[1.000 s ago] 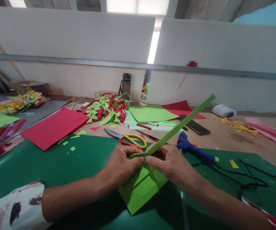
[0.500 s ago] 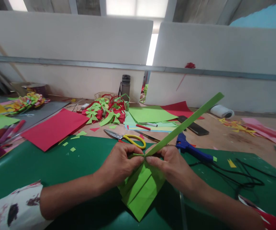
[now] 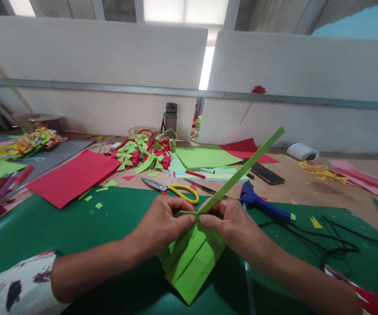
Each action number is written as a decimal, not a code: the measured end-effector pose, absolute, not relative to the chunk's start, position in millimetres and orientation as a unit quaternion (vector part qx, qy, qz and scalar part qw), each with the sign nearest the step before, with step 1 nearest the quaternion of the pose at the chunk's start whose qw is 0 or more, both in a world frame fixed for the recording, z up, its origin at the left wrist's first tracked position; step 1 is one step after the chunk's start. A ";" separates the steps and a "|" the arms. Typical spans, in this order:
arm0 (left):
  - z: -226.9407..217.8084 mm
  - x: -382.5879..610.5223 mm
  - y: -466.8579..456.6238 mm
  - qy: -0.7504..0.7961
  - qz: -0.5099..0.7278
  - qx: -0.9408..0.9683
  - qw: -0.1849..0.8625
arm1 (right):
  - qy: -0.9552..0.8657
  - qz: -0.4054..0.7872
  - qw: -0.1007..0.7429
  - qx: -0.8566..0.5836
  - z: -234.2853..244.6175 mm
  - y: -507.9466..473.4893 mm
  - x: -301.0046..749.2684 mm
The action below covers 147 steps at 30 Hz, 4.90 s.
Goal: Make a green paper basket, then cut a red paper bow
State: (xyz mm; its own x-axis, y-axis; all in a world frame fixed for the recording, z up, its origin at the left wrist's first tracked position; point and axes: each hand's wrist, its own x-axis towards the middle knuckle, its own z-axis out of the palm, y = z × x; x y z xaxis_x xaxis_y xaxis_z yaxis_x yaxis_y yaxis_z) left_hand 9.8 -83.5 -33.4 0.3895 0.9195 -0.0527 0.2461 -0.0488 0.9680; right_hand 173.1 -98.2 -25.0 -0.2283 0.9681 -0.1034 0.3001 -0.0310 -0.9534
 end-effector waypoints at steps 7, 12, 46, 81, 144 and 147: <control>-27.8 6.7 -82.0 0.443 0.293 0.650 0.544 | -0.600 0.517 0.337 -0.508 -25.0 -98.0 173.0; -23.8 6.6 -83.0 0.450 0.302 0.646 0.538 | -0.551 0.560 0.342 -0.516 -29.6 -96.7 172.7; -33.0 4.9 -84.2 0.435 0.295 0.539 0.659 | -0.501 0.620 0.364 -0.481 -31.2 -97.5 174.1; -23.3 11.6 -96.6 0.460 0.339 0.648 0.505 | -0.438 0.694 0.298 -0.488 -18.6 -100.2 174.8; 8.8 20.2 -63.3 0.325 0.287 0.889 0.145 | -0.777 0.196 0.335 -0.495 -6.2 -91.3 186.2; 14.3 17.9 -63.0 0.347 0.297 0.868 0.193 | -0.751 0.290 0.331 -0.493 -2.5 -91.2 188.8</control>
State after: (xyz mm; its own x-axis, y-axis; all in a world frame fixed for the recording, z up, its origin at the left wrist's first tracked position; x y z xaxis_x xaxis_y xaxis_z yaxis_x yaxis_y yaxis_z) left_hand 17.9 -63.0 14.3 0.5822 0.7173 0.3827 0.4880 -0.6848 0.5413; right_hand 188.8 -91.2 -2.5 -0.2958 0.9317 0.2107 0.5474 0.3461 -0.7619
